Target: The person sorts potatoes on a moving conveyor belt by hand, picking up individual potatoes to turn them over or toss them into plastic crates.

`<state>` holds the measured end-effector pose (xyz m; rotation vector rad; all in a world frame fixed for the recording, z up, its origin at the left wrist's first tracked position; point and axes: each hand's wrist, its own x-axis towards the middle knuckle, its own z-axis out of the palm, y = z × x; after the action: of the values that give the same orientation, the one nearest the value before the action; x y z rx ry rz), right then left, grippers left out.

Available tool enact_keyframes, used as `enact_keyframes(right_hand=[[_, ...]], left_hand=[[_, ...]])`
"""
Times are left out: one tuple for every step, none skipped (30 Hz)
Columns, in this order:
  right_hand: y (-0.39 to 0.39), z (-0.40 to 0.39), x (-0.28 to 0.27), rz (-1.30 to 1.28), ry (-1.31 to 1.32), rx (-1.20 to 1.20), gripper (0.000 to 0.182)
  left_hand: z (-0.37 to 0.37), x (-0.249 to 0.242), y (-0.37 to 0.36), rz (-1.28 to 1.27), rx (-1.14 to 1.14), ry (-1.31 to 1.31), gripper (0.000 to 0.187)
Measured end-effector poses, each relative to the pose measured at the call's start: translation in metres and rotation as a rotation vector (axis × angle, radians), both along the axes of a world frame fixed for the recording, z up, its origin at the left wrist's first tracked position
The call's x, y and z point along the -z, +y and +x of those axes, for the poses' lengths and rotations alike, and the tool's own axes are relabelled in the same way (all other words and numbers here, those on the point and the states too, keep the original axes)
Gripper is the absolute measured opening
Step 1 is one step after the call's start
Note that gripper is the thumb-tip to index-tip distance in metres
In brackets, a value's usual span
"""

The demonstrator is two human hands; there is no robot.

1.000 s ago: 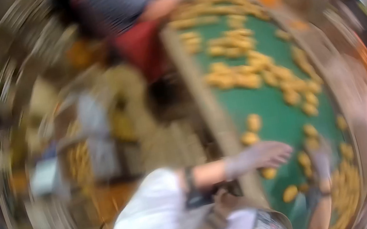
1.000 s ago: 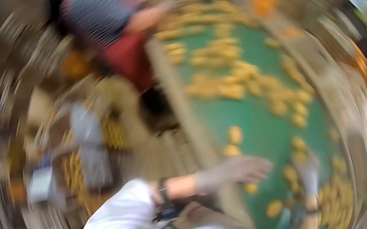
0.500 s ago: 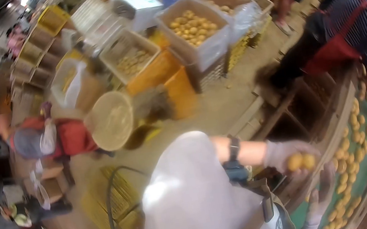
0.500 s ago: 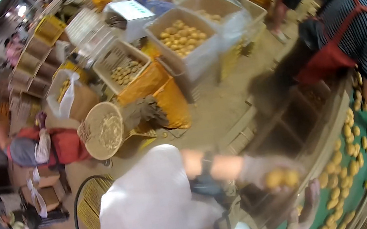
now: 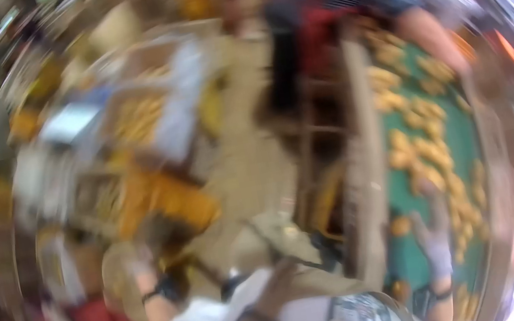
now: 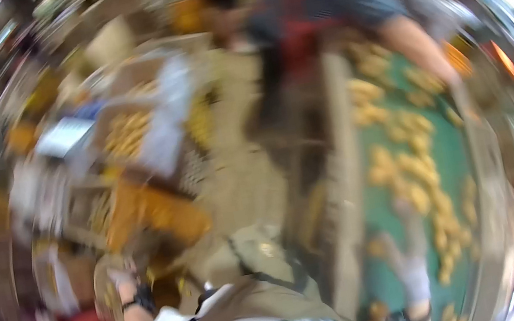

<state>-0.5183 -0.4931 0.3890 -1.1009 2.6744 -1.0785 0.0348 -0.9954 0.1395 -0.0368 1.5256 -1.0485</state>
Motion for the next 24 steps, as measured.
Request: enact_keyframes(right_hand=[[0.013, 0.006, 0.000, 0.067, 0.075, 0.054, 0.062], [0.022, 0.017, -0.007, 0.092, 0.078, 0.145, 0.060], [0.038, 0.024, -0.012, 0.113, 0.079, 0.233, 0.058], [0.067, 0.030, -0.010, 0.138, 0.123, 0.381, 0.058], [0.098, 0.039, -0.004, 0.163, 0.161, 0.510, 0.058], [0.129, 0.052, -0.004, 0.157, 0.145, 0.668, 0.055], [0.159, 0.066, -0.004, 0.142, 0.120, 0.822, 0.051], [0.196, 0.096, 0.004, 0.294, 0.210, 0.938, 0.050], [0.213, 0.123, 0.027, 0.450, 0.219, 0.966, 0.050], [0.228, 0.149, 0.049, 0.608, 0.229, 0.986, 0.050], [0.226, 0.162, 0.068, 0.760, 0.157, 0.918, 0.051], [0.204, 0.156, 0.073, 0.916, 0.080, 0.830, 0.053], [0.135, 0.134, 0.024, 0.499, -0.310, 1.169, 0.052], [0.132, 0.140, 0.049, 0.500, -0.008, 0.968, 0.058], [0.117, 0.130, 0.034, 0.297, -0.216, 1.026, 0.057], [0.093, 0.102, 0.001, 0.085, -0.412, 1.071, 0.057], [0.094, 0.097, -0.028, -0.142, -0.594, 1.094, 0.057], [0.117, 0.071, 0.000, -0.044, -0.389, 1.183, 0.055], [0.147, 0.054, 0.020, 0.072, -0.213, 1.232, 0.052], [0.176, 0.037, 0.039, 0.197, -0.039, 1.294, 0.050], [0.193, 0.019, 0.049, 0.335, 0.084, 1.322, 0.047], [0.196, 0.008, 0.056, 0.414, -0.002, 1.326, 0.049], [0.200, -0.003, 0.062, 0.498, -0.089, 1.324, 0.051], [0.205, -0.012, 0.067, 0.584, -0.179, 1.316, 0.054]], left_hand=[[-0.027, 0.012, -0.020, 0.052, 0.275, -0.133, 0.061], [-0.082, 0.023, -0.058, 0.001, 0.805, -0.742, 0.067], [-0.142, 0.041, -0.087, -0.248, 1.145, -1.117, 0.068], [-0.212, 0.043, -0.106, -0.421, 1.421, -1.552, 0.069], [-0.267, 0.025, -0.112, -0.684, 1.507, -1.724, 0.065], [-0.344, -0.030, -0.082, -0.889, 1.497, -1.875, 0.067], [-0.398, -0.052, -0.067, -1.168, 1.455, -1.894, 0.062], [-0.450, -0.074, -0.053, -1.460, 1.373, -1.885, 0.058], [-0.502, -0.096, -0.039, -1.733, 1.266, -1.841, 0.054], [-0.555, -0.134, -0.002, -1.890, 1.232, -1.778, 0.046], [-0.606, -0.157, 0.033, -2.189, 1.016, -1.823, 0.043], [-0.662, -0.173, 0.057, -2.455, 0.766, -1.832, 0.041], [-0.691, -0.197, 0.106, -2.743, 0.706, -1.866, 0.038], [-0.700, -0.210, 0.155, -3.033, 0.578, -1.721, 0.038], [-0.704, -0.220, 0.204, -3.314, 0.420, -1.537, 0.039], [-0.701, -0.231, 0.246, -3.569, 0.230, -1.307, 0.041], [-0.663, -0.265, 0.291, -3.786, -0.197, -0.858, 0.042], [-0.665, -0.230, 0.319, -3.478, -0.991, -0.632, 0.041], [-0.645, -0.236, 0.340, -3.612, -1.010, -0.213, 0.039], [-0.630, -0.222, 0.356, -3.578, -1.125, -0.074, 0.033], [-0.626, -0.206, 0.362, -3.542, -1.229, 0.064, 0.027], [-0.634, -0.205, 0.358, -3.547, -1.232, 0.097, 0.024], [-0.645, -0.204, 0.356, -3.553, -1.224, 0.124, 0.021], [-0.659, -0.203, 0.353, -3.560, -1.210, 0.152, 0.019]])
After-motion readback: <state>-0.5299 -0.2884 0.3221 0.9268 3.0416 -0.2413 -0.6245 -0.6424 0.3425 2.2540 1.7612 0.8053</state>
